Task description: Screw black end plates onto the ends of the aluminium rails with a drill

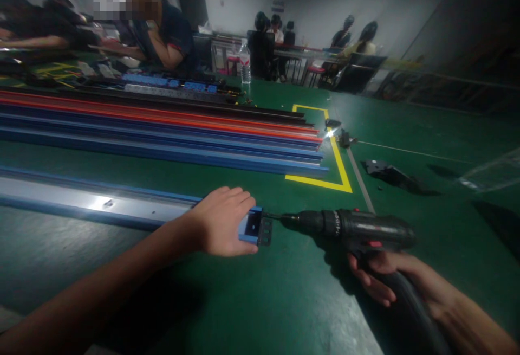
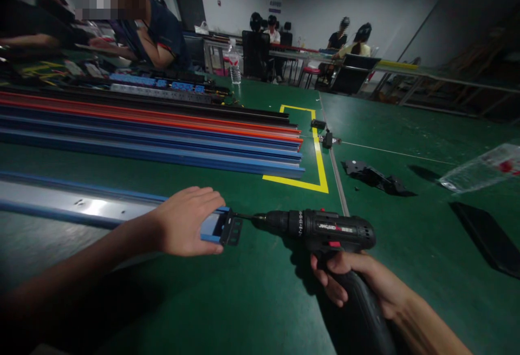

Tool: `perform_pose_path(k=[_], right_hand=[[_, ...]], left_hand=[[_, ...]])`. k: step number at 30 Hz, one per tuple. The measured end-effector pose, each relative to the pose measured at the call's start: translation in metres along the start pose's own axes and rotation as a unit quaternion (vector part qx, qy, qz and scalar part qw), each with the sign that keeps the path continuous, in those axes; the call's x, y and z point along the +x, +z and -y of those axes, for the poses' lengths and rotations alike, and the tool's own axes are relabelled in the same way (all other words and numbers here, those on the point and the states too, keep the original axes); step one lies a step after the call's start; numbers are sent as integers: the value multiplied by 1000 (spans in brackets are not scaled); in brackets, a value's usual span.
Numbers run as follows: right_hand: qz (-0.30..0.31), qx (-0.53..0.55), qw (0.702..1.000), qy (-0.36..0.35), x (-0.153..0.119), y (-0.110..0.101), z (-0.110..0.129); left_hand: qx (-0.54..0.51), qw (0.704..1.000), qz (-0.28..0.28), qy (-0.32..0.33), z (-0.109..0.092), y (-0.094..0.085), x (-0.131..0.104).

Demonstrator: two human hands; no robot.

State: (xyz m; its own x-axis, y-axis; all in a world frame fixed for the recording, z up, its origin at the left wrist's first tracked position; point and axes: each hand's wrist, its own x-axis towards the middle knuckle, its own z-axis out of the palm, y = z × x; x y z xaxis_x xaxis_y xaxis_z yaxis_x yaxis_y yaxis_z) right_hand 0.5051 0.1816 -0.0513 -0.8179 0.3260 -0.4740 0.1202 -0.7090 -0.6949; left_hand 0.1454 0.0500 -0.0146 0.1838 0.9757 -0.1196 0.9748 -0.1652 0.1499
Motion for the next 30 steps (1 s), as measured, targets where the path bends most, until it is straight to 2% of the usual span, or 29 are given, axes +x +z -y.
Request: perform_pose_path(k=[9, 18, 30], right_hand=[[-12, 5, 1000, 10, -1, -1, -1], [-2, 5, 1000, -1, 0, 1, -1], [-7, 3, 1000, 10, -1, -6, -3]], left_hand=[[-33, 999, 17, -3, 1, -2, 1], [-43, 999, 9, 10, 4, 0, 2], [-40, 999, 11, 13, 3, 0, 3]])
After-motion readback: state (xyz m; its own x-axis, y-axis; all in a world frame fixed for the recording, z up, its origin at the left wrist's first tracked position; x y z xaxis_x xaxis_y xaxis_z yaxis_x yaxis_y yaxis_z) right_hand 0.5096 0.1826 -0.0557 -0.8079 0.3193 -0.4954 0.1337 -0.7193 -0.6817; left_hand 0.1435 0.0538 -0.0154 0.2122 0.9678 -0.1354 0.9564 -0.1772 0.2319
